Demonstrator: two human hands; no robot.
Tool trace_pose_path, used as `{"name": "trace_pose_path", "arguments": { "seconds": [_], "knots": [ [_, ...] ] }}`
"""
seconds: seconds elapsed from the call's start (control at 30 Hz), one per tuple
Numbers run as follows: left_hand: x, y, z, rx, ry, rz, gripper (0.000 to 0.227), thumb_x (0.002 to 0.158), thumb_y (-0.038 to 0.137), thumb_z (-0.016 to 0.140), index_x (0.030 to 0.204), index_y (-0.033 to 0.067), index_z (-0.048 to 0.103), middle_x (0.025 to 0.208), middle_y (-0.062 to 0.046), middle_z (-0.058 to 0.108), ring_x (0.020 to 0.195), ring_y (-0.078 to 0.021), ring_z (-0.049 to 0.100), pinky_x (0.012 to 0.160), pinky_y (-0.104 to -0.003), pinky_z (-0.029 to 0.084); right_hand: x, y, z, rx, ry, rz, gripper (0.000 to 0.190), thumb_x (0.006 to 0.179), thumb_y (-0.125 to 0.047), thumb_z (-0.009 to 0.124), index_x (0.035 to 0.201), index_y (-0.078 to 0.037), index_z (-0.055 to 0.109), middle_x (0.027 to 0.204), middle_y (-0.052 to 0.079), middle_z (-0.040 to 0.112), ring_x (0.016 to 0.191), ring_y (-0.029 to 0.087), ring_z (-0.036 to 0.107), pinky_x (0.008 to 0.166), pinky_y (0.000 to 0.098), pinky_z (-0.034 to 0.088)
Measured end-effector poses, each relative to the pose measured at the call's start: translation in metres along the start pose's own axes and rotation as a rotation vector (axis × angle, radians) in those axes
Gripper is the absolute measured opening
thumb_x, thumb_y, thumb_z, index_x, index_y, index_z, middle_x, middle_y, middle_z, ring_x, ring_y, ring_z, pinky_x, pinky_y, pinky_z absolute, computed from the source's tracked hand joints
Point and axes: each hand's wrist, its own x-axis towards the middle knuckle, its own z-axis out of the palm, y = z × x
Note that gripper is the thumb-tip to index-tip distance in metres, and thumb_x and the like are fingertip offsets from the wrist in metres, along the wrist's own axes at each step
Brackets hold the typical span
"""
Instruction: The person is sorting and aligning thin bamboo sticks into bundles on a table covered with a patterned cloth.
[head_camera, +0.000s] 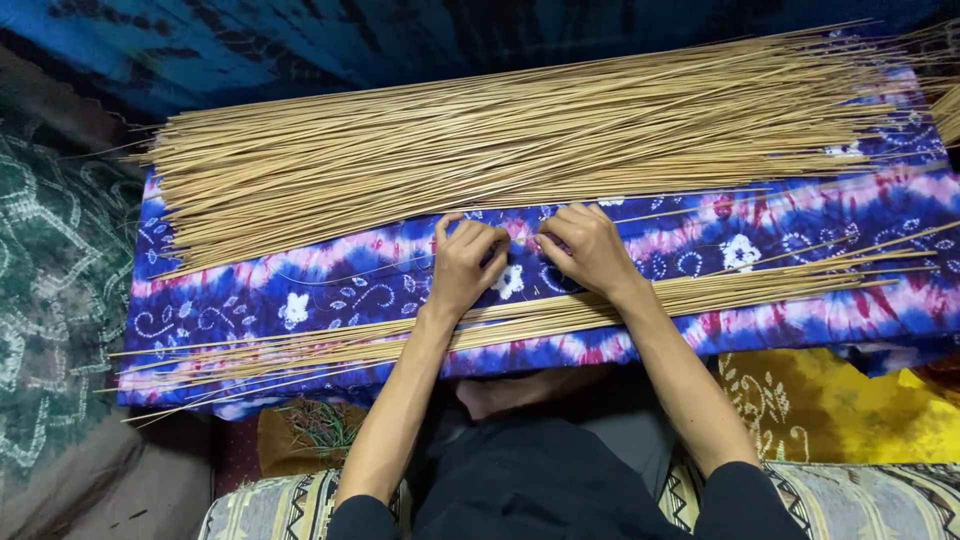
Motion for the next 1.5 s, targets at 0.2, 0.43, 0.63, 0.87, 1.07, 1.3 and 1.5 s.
{"name": "trace_pose_path", "arguments": {
  "seconds": [0.2, 0.43, 0.63, 0.87, 1.07, 1.3, 1.5],
  "knots": [
    [0.002, 0.002, 0.0, 0.026, 0.018, 0.022, 0.013, 0.085, 0.01, 0.076, 0.095, 0.0169, 0.071, 0.082, 0.0, 0.069, 0.085, -0.0191, 0.068, 0.107, -0.045, 0.037, -0.007, 0.021, 0.002, 0.025, 0.043, 0.037, 0.009, 0.093, -0.02, 0.075, 0.09, -0.012, 0.071, 0.071, 0.006, 0.061, 0.075, 0.028, 0.064, 0.071, 0.04, 0.048],
    [0.007, -0.007, 0.006, 0.034, 0.025, 0.045, 0.015, 0.084, 0.009, 0.077, 0.096, 0.0166, 0.071, 0.083, 0.001, 0.069, 0.085, -0.0186, 0.067, 0.107, -0.044, 0.038, -0.003, 0.025, -0.007, 0.005, 0.075, 0.074, 0.01, 0.092, -0.023, 0.076, 0.089, -0.014, 0.071, 0.072, 0.005, 0.061, 0.077, 0.027, 0.064, 0.074, 0.0396, 0.049],
    [0.008, -0.013, 0.004, 0.044, 0.02, 0.047, 0.016, 0.085, 0.008, 0.076, 0.097, 0.016, 0.071, 0.082, 0.002, 0.068, 0.085, -0.0175, 0.066, 0.107, -0.044, 0.038, -0.003, 0.026, 0.004, -0.004, 0.104, 0.072, 0.011, 0.092, -0.023, 0.075, 0.089, -0.014, 0.07, 0.07, 0.005, 0.059, 0.076, 0.028, 0.064, 0.072, 0.0401, 0.049],
    [0.012, 0.001, 0.001, 0.043, -0.004, 0.048, 0.016, 0.084, 0.009, 0.077, 0.097, 0.0164, 0.071, 0.083, 0.002, 0.069, 0.085, -0.0174, 0.067, 0.106, -0.043, 0.038, 0.001, 0.015, 0.011, 0.025, 0.066, 0.018, 0.008, 0.093, -0.019, 0.073, 0.089, -0.014, 0.07, 0.071, 0.004, 0.059, 0.077, 0.026, 0.063, 0.074, 0.0381, 0.049],
    [0.012, 0.004, 0.006, 0.052, -0.028, 0.088, 0.016, 0.084, 0.008, 0.078, 0.095, 0.0174, 0.072, 0.083, 0.002, 0.069, 0.086, -0.0158, 0.067, 0.106, -0.043, 0.038, 0.004, 0.001, 0.013, 0.021, 0.014, -0.019, 0.01, 0.092, -0.018, 0.072, 0.085, -0.013, 0.068, 0.071, 0.004, 0.059, 0.076, 0.026, 0.063, 0.072, 0.0385, 0.049],
    [0.009, 0.005, 0.0, 0.051, -0.01, 0.071, 0.014, 0.085, 0.009, 0.076, 0.095, 0.0177, 0.07, 0.083, 0.002, 0.068, 0.086, -0.017, 0.067, 0.107, -0.044, 0.037, -0.002, 0.016, 0.002, -0.013, 0.038, 0.017, 0.015, 0.094, -0.024, 0.071, 0.084, -0.013, 0.068, 0.069, 0.003, 0.057, 0.074, 0.025, 0.063, 0.071, 0.0367, 0.048],
    [0.009, 0.005, -0.004, 0.12, -0.019, 0.066, 0.016, 0.085, 0.009, 0.076, 0.095, 0.02, 0.07, 0.083, 0.003, 0.068, 0.086, -0.0162, 0.067, 0.107, -0.045, 0.037, -0.014, 0.036, -0.026, 0.01, -0.053, 0.124, 0.013, 0.092, -0.023, 0.072, 0.086, -0.012, 0.071, 0.071, 0.01, 0.062, 0.077, 0.032, 0.065, 0.074, 0.0422, 0.049]
  ]
}}
